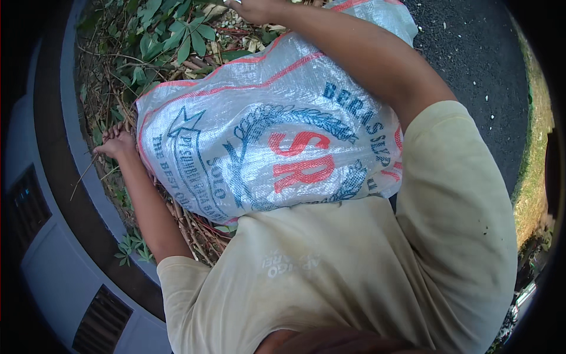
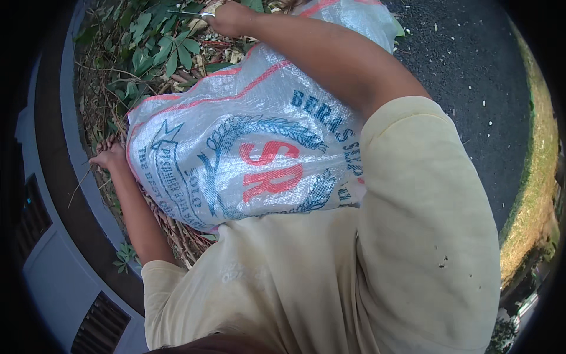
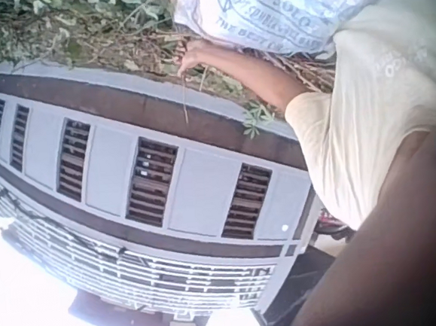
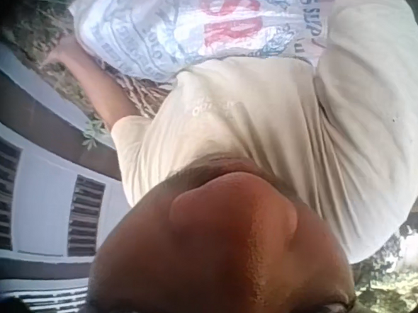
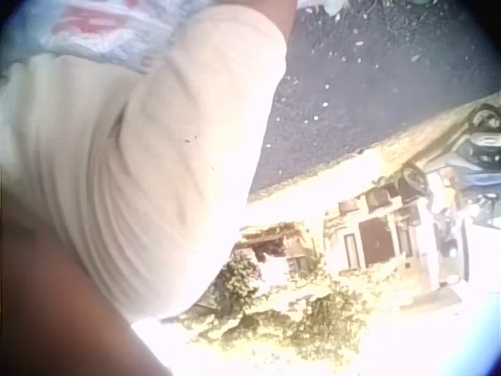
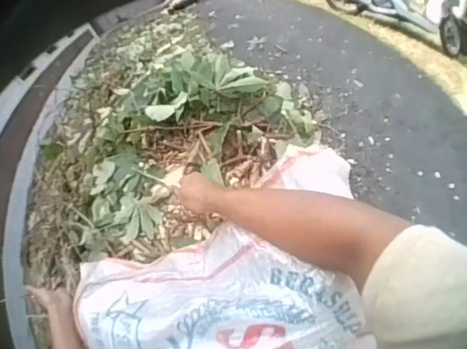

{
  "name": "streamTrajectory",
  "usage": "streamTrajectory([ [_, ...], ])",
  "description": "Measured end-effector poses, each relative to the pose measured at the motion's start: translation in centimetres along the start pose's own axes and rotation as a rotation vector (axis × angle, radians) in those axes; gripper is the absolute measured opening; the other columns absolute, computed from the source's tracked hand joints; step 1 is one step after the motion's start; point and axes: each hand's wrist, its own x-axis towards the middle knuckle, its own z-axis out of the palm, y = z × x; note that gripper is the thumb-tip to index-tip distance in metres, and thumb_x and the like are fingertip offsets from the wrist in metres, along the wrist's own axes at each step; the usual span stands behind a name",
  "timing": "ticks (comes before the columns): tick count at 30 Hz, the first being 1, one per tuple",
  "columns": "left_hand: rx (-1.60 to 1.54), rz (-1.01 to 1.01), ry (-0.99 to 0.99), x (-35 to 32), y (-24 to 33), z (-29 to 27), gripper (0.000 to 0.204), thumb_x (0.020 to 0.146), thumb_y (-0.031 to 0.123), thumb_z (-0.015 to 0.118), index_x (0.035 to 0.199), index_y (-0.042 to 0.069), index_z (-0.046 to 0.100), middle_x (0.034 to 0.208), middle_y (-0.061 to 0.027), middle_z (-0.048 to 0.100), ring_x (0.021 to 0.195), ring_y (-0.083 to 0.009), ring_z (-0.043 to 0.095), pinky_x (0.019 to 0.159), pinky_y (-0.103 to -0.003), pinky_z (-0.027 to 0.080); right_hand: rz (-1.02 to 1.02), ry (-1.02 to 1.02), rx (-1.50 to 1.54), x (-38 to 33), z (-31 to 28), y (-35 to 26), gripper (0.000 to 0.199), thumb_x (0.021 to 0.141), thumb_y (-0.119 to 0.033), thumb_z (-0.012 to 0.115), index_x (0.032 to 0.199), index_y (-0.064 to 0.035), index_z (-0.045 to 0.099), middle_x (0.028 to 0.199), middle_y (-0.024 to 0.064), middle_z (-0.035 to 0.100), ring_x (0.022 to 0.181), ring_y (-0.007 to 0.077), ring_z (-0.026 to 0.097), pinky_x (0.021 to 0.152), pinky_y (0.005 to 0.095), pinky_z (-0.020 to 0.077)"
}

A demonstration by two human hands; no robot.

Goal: The recorder is using a cleaver to chop thin branches and stems on top of a plastic bag on the ground.

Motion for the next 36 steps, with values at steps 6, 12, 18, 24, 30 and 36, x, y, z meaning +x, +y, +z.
streamTrajectory([
  [6,-0.228,0.086,-0.002,2.7,3.1,0.6,0.079,0.096,0.082,0.009,0.069,0.012,0.034,0.063,-0.0046,0.031,0.058,-0.0204,0.028,0.061,-0.039,0.038,0.118,0.384,0.420,-2.6,-11.4,-9.2,0.047,0.109,-0.041,0.041,0.106,0.0011,0.061,0.086,0.0308,0.065,0.088,0.0511,0.063,0.077,0.0577,0.0465],
  [12,-0.153,0.125,0.066,-0.5,0.4,2.8,0.075,0.098,0.080,0.013,0.072,0.013,0.034,0.065,-0.0042,0.034,0.057,-0.0208,0.030,0.062,-0.039,0.041,0.038,0.540,0.426,-1.4,-5.1,-6.0,0.047,0.110,-0.045,0.039,0.102,-0.0011,0.055,0.082,0.0259,0.064,0.083,0.0475,0.063,0.076,0.0536,0.0453],
  [18,-0.230,0.016,0.191,-0.2,1.1,4.2,0.072,0.099,0.079,0.013,0.080,0.012,0.033,0.068,-0.0040,0.034,0.056,-0.0191,0.029,0.060,-0.036,0.040,0.244,0.082,0.210,-1.3,-6.0,-5.6,0.055,0.106,-0.045,0.037,0.112,0.0013,0.066,0.099,0.0285,0.070,0.095,0.0477,0.067,0.088,0.0548,0.0518],
  [24,-0.267,0.079,0.175,0.3,2.2,7.4,0.072,0.100,0.077,0.015,0.096,0.009,0.036,0.077,-0.0057,0.036,0.057,-0.0185,0.026,0.060,-0.038,0.043,0.247,0.423,0.666,-2.1,-11.4,-10.1,0.047,0.110,-0.043,0.038,0.101,-0.0006,0.057,0.082,0.0227,0.065,0.081,0.0420,0.064,0.076,0.0503,0.0459],
  [30,-0.137,0.069,0.186,-0.6,-1.7,7.2,0.082,0.101,0.078,0.021,0.103,0.001,0.048,0.077,-0.0073,0.047,0.059,-0.0202,0.036,0.054,-0.036,0.039,0.282,0.183,0.354,-1.6,-3.5,-3.7,0.062,0.106,-0.052,0.038,0.110,0.0030,0.067,0.101,0.0283,0.070,0.102,0.0500,0.064,0.089,0.0556,0.0482],
  [36,-0.035,0.012,0.197,-3.0,-1.2,7.6,0.075,0.101,0.077,0.023,0.090,0.005,0.042,0.076,-0.0064,0.046,0.057,-0.0202,0.039,0.052,-0.034,0.036,0.435,-0.036,0.410,-0.7,-8.4,-6.5,0.071,0.106,-0.058,0.034,0.112,0.0041,0.068,0.108,0.0334,0.068,0.107,0.0507,0.063,0.096,0.0544,0.0464],
])
